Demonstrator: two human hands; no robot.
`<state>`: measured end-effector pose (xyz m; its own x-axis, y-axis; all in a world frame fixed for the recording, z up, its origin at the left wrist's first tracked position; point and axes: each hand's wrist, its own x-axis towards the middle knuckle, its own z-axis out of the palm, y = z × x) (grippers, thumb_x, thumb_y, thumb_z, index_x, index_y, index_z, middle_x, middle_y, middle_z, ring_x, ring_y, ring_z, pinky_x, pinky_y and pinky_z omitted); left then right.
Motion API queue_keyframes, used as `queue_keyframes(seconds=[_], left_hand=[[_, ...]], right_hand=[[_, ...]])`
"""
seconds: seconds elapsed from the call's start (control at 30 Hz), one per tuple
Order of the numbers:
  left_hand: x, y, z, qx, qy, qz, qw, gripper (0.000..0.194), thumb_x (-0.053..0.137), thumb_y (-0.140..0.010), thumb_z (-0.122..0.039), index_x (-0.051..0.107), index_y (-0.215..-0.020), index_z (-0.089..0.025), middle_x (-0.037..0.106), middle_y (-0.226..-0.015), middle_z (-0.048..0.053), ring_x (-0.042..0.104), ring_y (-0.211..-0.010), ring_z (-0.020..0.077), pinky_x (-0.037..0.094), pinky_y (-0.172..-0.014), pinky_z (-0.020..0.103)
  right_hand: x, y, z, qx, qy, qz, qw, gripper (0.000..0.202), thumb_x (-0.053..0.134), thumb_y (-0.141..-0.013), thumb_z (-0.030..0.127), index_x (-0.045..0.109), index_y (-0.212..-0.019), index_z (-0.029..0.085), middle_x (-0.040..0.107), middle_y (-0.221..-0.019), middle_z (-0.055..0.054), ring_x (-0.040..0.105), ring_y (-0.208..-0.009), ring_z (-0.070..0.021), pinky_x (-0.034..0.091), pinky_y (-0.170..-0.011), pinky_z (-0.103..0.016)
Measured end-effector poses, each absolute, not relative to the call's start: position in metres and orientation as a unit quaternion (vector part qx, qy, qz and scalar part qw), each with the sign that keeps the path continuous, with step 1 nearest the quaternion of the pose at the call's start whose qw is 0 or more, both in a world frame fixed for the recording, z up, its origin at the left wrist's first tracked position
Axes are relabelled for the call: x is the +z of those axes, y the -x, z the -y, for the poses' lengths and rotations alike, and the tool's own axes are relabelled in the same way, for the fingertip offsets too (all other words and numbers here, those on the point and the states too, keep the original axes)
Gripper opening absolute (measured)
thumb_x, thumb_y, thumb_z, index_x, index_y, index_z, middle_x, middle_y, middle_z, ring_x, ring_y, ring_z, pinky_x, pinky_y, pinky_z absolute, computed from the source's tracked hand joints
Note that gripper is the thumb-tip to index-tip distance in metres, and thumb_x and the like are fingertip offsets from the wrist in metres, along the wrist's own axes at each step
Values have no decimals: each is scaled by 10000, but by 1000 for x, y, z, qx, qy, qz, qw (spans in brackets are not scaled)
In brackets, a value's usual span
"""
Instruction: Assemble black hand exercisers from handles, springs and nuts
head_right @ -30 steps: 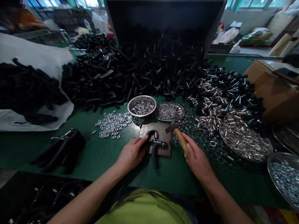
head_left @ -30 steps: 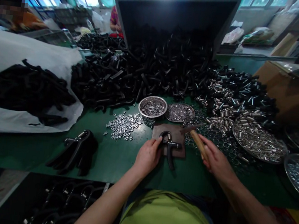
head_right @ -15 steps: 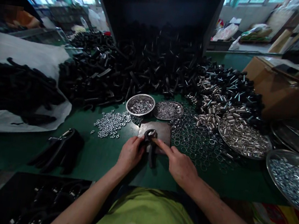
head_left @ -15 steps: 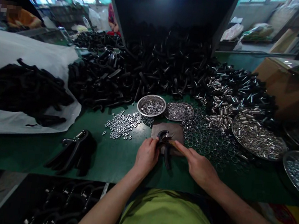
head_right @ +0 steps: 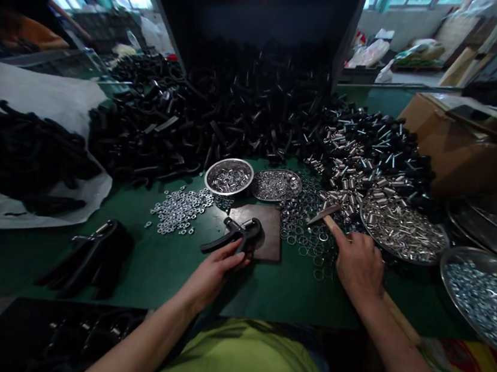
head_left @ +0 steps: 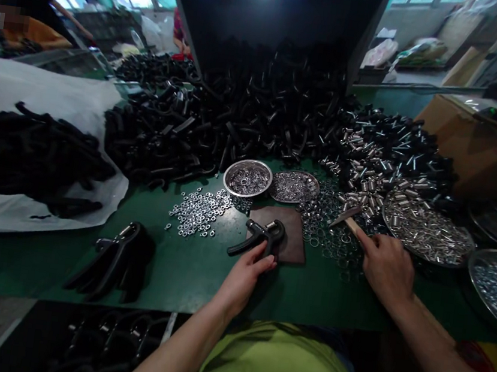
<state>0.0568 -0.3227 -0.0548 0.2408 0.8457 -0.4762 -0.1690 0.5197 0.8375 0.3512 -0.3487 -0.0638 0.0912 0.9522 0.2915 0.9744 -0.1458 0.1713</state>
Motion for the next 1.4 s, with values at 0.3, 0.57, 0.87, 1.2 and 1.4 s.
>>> queue_keyframes(seconds=[0.3,0.57,0.87,1.2,1.4], left_hand=[[-21,-46,294,294,-618,-492,538,376,571,-827,-273,596,-1187,-170,629,-1198,102,616,-1039,207,482,-915,356],[-40,-113,166,86,-835,-530,117,262,443,-865,-96,665,-1004,-107,670,-991,143,629,-960,217,470,-879,328],[-60,-148,138,69,-821,-554,115,325,351,-884,-54,658,-991,-61,650,-1005,191,623,-986,235,481,-860,336],[-45,-129,140,140,-788,-554,231,204,492,-852,-150,664,-955,-108,687,-902,125,649,-883,200,493,-804,299],[-30,-79,185,204,-703,-497,466,160,584,-819,-229,624,-923,-115,680,-766,40,582,-542,80,453,-512,196]], right_hand=[[-47,-283,198,6,610,785,105,251,478,-895,259,691,-993,171,637,-986,-94,477,-1023,-225,375,-904,-320],[-62,-260,139,16,620,782,55,178,576,-814,213,704,-915,143,655,-975,-153,534,-997,-271,412,-819,-341],[-68,-275,139,34,639,761,102,186,537,-841,228,717,-883,199,690,-945,-89,540,-992,-226,396,-856,-310],[-71,-283,132,120,653,724,190,211,561,-825,200,724,-958,202,719,-982,-42,626,-927,-180,426,-815,-261],[-65,-289,135,160,661,691,247,169,610,-776,191,719,-901,160,721,-873,-57,637,-846,-188,439,-782,-278]])
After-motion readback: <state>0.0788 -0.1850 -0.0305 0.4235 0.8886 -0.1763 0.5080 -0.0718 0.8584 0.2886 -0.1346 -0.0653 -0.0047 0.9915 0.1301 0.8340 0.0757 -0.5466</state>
